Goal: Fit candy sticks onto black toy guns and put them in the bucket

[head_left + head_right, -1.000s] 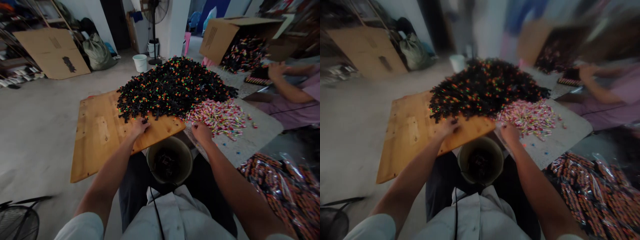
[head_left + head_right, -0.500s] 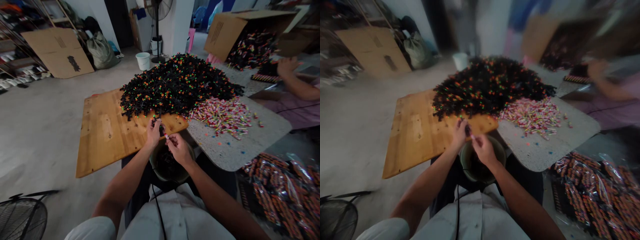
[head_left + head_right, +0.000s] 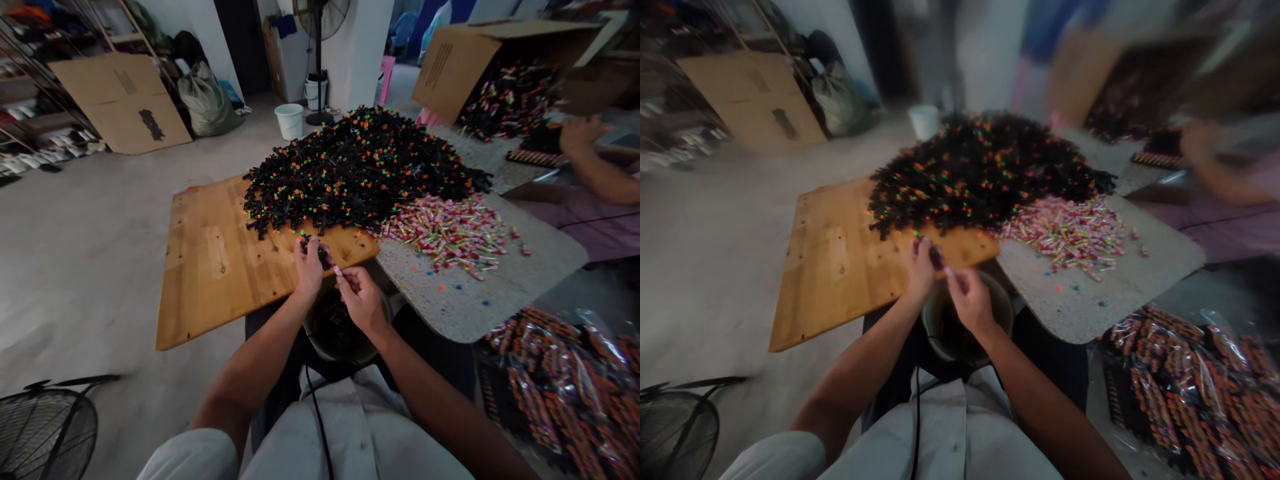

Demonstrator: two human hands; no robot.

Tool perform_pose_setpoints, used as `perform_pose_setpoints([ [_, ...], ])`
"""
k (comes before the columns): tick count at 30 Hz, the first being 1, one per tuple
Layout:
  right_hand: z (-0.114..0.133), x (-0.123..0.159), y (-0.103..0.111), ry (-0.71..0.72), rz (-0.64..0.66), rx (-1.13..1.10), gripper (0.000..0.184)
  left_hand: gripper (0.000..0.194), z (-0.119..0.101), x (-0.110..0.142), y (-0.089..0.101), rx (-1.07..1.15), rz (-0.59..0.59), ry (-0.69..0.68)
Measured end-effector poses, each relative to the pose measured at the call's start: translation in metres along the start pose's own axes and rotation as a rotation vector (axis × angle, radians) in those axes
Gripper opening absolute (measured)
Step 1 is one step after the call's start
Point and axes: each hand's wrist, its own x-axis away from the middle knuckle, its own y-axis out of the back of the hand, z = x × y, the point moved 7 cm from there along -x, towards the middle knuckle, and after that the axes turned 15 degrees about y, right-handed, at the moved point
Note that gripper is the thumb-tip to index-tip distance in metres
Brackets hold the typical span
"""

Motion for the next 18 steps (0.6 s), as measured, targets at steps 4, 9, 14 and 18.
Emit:
perform_pose_setpoints([
  [4,-0.007,0.003,-0.009,-0.171,-0.032,-0.295,0.04,0.035,-0.001,0.002,-0.001,-0.009,0.004,-0.025],
  [9,-0.01,0.005,-0.013,-0.236,-0.032,-0.397,0.041,0.032,0.001,0.002,-0.002,-0.017,0.001,-0.007],
  [14,-0.013,0.007,-0.012,-0.233,-0.004,-0.424,0.04,0.035,0.005,0.001,-0.002,-0.015,0.011,-0.014],
  [18,-0.013,0.007,-0.016,-0.244,0.056,-0.427,0.038,0.034,0.007,0.001,0.0,0.009,-0.004,-0.023],
])
